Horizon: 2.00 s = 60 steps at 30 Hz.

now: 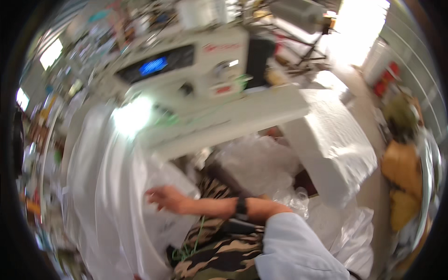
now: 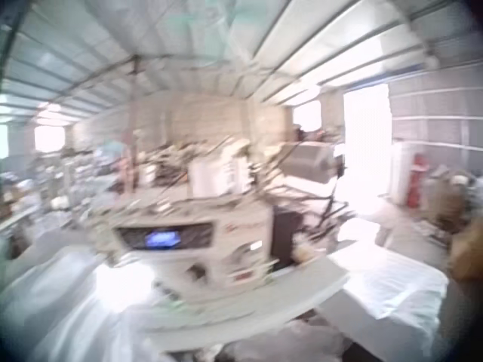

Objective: Sewing large white plastic or fabric sheets together using an industrial sewing machine in a workshop setting.

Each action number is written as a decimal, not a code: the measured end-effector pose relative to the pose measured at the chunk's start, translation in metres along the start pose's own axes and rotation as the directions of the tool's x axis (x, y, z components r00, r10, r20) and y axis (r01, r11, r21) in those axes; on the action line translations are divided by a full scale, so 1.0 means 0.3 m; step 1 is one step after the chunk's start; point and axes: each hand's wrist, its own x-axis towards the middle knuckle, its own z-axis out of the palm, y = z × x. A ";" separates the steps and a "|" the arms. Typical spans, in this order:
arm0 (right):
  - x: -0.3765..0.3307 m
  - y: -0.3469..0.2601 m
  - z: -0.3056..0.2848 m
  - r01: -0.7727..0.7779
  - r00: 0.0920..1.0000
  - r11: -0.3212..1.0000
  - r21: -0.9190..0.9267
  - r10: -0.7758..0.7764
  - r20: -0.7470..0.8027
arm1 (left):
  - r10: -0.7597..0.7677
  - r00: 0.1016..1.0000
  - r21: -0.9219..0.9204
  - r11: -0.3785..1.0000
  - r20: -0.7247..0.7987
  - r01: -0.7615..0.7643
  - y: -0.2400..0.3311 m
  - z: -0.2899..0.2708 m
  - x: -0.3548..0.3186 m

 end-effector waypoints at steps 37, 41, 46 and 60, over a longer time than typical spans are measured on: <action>-0.186 0.176 0.171 0.029 0.902 0.995 -0.099 0.017 0.431 | -0.374 0.897 0.439 0.865 0.237 0.244 -0.105 -0.033 0.306; -0.286 0.065 0.183 0.058 0.998 0.942 -0.330 -0.045 0.046 | 0.289 0.785 0.111 0.955 -0.547 -0.274 0.055 -0.034 0.396; -0.276 -0.002 0.233 0.331 0.935 0.760 -0.559 -0.184 0.303 | 0.461 0.887 -0.599 0.720 0.036 -0.350 0.497 -0.055 0.445; -0.285 -0.055 -0.010 0.345 0.675 0.492 -0.799 -0.722 -0.153 | 0.280 0.960 -0.580 0.784 0.009 -0.224 0.527 -0.012 0.479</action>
